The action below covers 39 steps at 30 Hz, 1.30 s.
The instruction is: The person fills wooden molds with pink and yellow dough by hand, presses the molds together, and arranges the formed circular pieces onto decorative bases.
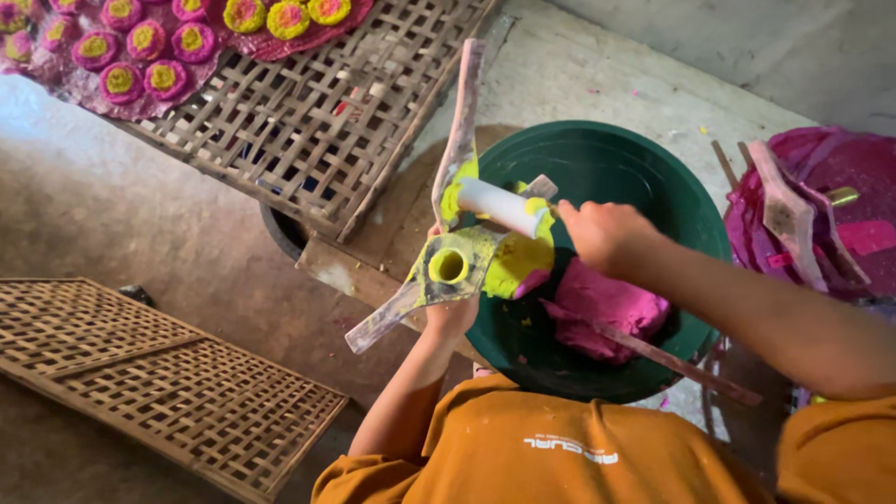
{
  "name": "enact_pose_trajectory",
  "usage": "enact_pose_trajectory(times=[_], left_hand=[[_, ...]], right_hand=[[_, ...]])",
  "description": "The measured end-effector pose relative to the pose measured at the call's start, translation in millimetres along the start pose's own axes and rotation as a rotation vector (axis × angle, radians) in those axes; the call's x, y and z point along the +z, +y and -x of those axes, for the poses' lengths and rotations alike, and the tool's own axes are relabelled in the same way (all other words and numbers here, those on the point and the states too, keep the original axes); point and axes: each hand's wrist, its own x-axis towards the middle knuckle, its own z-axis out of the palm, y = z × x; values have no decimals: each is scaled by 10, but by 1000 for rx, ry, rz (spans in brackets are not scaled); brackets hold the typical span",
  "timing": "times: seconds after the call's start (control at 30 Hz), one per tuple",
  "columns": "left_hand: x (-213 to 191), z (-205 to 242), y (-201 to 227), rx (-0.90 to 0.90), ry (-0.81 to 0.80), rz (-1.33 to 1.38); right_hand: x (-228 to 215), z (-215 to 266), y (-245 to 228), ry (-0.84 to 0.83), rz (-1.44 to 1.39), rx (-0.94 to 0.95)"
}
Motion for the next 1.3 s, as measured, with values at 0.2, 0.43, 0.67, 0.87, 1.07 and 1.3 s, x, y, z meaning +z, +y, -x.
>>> enact_pose_trajectory(times=[0.2,0.43,0.67,0.87,1.07,1.3], left_hand=[[-33,-6,-76,52,-4,-157],[26,-95,81,70,-24,-34],[-279,-502,899,611,-17,-1129],[70,-322,1135,428,-428,-911],[332,-120,887,214,-590,-817],[70,-256,1026,182,-497,-992]], right_hand=[[356,-22,-332,-128,7,53],[83,261,-788,-292,-230,106],[-1143,1019,-426,-465,-528,482],[-1859,818,-612,-408,-135,247],[-1253,852,-1154,26,588,-274],[-1987,1320,-1175,-54,524,-91]])
